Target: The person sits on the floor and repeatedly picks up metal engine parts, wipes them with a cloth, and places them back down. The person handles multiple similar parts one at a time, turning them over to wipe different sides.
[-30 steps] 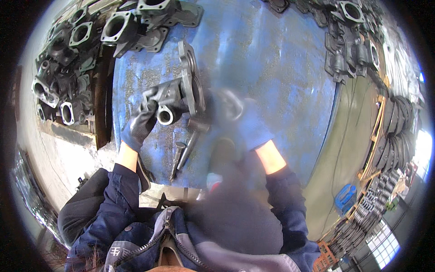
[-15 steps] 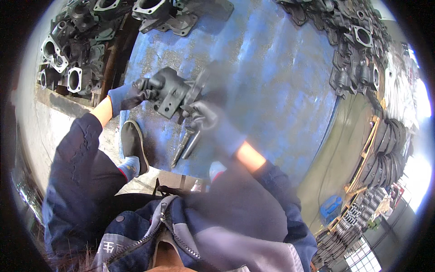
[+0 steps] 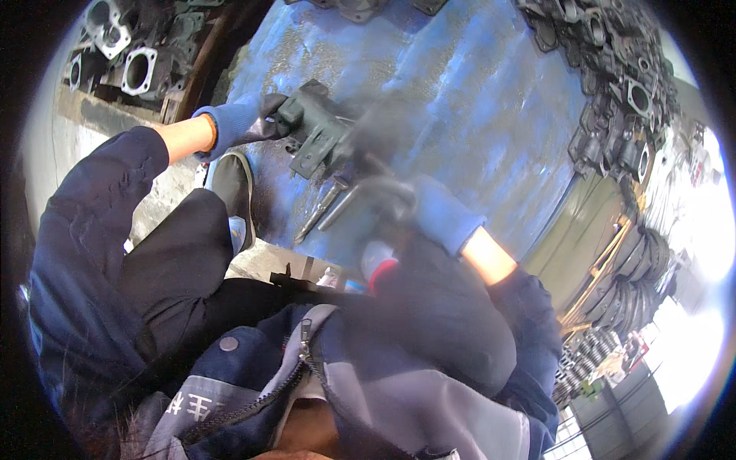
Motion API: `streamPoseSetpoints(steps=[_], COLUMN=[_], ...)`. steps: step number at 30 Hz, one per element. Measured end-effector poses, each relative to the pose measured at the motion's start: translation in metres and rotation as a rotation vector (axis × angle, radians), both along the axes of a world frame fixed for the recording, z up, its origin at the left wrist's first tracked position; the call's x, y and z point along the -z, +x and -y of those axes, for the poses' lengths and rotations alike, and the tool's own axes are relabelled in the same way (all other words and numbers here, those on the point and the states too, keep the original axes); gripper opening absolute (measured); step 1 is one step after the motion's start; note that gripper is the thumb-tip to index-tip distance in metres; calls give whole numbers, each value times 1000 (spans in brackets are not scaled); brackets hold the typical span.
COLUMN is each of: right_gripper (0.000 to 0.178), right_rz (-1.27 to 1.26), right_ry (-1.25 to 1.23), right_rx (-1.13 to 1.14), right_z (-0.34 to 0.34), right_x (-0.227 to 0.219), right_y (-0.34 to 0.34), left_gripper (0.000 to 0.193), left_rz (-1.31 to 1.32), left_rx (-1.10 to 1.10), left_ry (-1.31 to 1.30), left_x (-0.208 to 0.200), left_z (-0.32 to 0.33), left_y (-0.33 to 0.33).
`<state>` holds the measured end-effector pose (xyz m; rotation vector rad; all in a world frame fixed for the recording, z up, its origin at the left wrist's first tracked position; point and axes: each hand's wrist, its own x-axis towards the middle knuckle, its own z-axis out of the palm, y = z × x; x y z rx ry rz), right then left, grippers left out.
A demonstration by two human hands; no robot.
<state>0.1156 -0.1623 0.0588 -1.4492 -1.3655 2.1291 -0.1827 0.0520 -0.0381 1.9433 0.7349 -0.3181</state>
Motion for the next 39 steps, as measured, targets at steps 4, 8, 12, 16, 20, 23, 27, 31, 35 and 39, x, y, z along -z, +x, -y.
streamPoseSetpoints(steps=[4,8,12,16,20,23,27,31,35,39], right_gripper=[52,42,32,20,20,23,26,29,33,36], right_rz=[399,316,389,462,547,632,732,802,820,867], right_ry=[334,474,625,581,582,526,609,603,540,491], right_rx=[-295,-266,-292,-174,-302,-343,-444,-527,-567,-563], right_z=[-23,-60,-116,-171,-190,-189,-192,-198,-203,-203], right_x=[-45,-57,-37,17,68,91,106,110,114,120], right_y=[-20,-78,-158,-272,-357,-386,-410,-426,-436,-444], left_gripper=[49,45,37,36,35,28,31,35,36,36], left_rz=[53,251,28,-183,-288,-355,-431,-497,-499,-491], left_rx=[32,-373,-894,-1473,-1801,-1858,-1846,-1809,-1823,-1843], left_ry=[122,308,-23,-159,-274,-18,-36,-37,-137,-289], left_x=[-10,-20,-15,12,49,76,89,79,64,62], left_z=[14,50,83,96,116,130,141,141,134,130], left_y=[-19,-59,-116,-178,-231,-250,-260,-265,-269,-274])
